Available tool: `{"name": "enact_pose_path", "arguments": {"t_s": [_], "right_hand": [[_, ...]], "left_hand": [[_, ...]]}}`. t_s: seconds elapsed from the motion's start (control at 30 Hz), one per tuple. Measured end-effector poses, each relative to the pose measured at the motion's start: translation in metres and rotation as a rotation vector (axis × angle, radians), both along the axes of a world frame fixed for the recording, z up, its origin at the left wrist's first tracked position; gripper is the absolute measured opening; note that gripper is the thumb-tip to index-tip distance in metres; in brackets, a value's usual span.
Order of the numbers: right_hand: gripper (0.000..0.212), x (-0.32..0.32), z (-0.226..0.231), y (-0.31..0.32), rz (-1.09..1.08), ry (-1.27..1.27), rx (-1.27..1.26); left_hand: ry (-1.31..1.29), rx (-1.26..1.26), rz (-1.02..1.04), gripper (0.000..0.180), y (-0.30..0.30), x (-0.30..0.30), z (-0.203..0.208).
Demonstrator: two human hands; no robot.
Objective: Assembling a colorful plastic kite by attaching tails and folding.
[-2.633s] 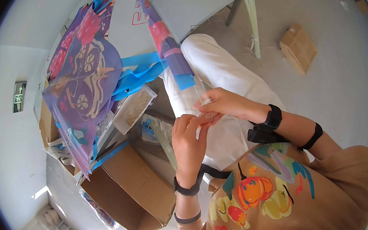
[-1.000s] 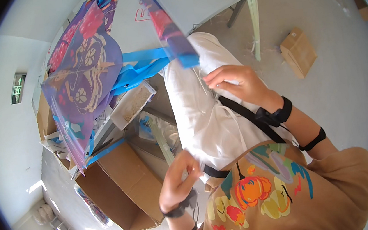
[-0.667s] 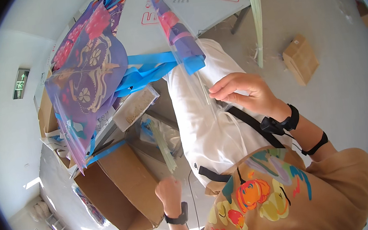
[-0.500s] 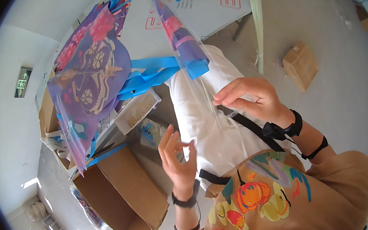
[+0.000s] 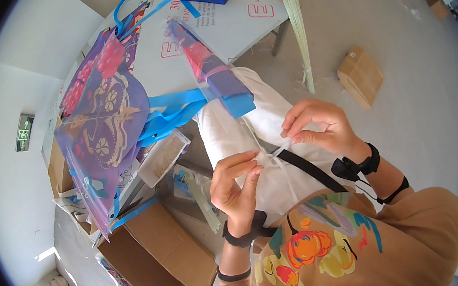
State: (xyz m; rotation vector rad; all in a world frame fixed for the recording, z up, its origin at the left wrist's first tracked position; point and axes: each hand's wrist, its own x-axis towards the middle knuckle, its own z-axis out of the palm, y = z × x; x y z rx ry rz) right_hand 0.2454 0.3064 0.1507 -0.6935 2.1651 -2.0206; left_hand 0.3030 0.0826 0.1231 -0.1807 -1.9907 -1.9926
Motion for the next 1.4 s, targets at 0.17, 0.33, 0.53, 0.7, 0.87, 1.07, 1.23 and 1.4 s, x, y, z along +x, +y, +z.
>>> {"name": "enact_pose_path", "arguments": {"t_s": [0.17,0.33,0.53,0.7,0.87,1.07,1.23,1.4], "right_hand": [[0.011,0.018,-0.017,-0.014,-0.097,-0.243,-0.132],[0.019,0.031,-0.032,-0.025,-0.196,-0.47,-0.191],[0.025,0.031,-0.039,-0.026,-0.215,-0.705,-0.229],[0.024,0.03,-0.033,-0.022,-0.218,-0.821,-0.246],[0.041,0.017,-0.039,-0.02,-0.029,-0.884,-0.041],[0.04,0.011,-0.047,-0.008,0.009,-0.952,-0.329],[0.046,-0.006,-0.04,-0.035,-0.025,-0.992,-0.187],[0.052,0.017,-0.001,-0.085,0.261,-0.645,0.031]], "left_hand": [[-0.301,0.116,0.118,0.012,0.006,0.017,0.0],[-0.484,0.111,0.155,0.017,0.006,0.017,-0.005],[-0.751,0.442,0.046,0.019,0.003,0.01,-0.013],[-0.877,0.426,-0.025,0.017,0.001,-0.005,-0.017],[-0.91,0.262,-0.255,0.019,-0.002,-0.015,-0.025],[-0.818,0.294,-0.404,0.018,-0.001,0.001,-0.019],[-0.632,0.049,-0.64,0.028,-0.004,0.013,-0.014],[-0.471,0.472,-0.198,0.084,-0.042,0.021,-0.017]]}}
